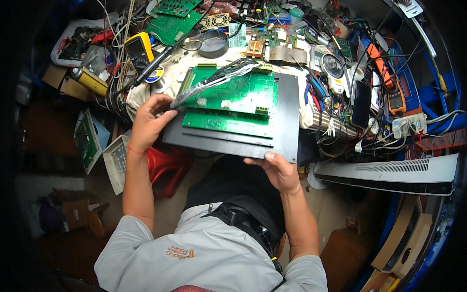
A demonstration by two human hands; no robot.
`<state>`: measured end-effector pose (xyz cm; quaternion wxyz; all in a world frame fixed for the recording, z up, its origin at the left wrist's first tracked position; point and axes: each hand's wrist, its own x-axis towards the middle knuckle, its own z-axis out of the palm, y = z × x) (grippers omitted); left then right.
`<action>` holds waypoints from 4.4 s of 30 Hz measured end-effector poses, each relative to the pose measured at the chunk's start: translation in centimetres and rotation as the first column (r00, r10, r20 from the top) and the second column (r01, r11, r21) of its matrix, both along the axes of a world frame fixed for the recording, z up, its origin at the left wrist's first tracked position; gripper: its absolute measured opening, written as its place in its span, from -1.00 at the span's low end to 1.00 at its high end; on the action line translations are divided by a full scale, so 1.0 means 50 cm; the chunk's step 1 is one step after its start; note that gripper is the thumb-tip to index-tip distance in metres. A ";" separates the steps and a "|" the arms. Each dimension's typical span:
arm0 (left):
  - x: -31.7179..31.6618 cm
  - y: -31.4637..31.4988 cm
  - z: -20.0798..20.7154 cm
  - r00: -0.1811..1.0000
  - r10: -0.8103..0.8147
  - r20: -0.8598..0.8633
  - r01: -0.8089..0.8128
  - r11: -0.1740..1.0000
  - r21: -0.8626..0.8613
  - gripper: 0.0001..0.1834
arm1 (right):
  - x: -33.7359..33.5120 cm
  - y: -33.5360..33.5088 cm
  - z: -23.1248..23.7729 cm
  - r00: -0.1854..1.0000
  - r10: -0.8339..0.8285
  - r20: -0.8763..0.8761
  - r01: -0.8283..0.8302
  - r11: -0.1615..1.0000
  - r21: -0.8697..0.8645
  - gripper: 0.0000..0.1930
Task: The person operates a blue industrial control panel, pressing buttons and observing the digital display. They then use a yellow multimeter to measure voltage on a green circuit board, placing probes on test points and reading the display.
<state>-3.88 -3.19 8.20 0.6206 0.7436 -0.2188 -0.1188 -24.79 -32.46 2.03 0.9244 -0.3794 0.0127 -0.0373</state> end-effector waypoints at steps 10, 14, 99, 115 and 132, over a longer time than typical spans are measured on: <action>0.062 -0.019 -0.062 0.997 0.063 0.038 -0.065 0.996 0.055 -0.69 | 0.083 0.001 -0.055 0.999 -0.001 -0.034 0.000 0.999 -0.045 -0.45; 0.066 0.001 -0.082 0.995 0.092 -0.050 -0.089 0.994 0.063 -0.69 | 0.107 -0.002 -0.097 0.998 0.039 -0.039 -0.040 0.999 -0.012 -0.46; 0.370 0.007 -0.092 0.699 0.330 0.635 -0.553 0.812 0.186 -0.48 | 0.021 -0.065 -0.166 0.987 -0.037 -0.159 0.046 0.997 0.058 -0.55; 0.410 0.143 -0.075 0.705 0.638 -0.311 -0.676 0.736 -0.022 -0.50 | 0.024 -0.061 -0.169 0.984 -0.038 -0.175 0.045 0.998 0.033 -0.59; -0.198 0.120 0.033 0.758 0.570 0.316 -0.493 0.819 -0.294 0.00 | 0.047 0.092 0.107 0.754 0.648 0.107 -0.494 0.668 -0.557 -0.29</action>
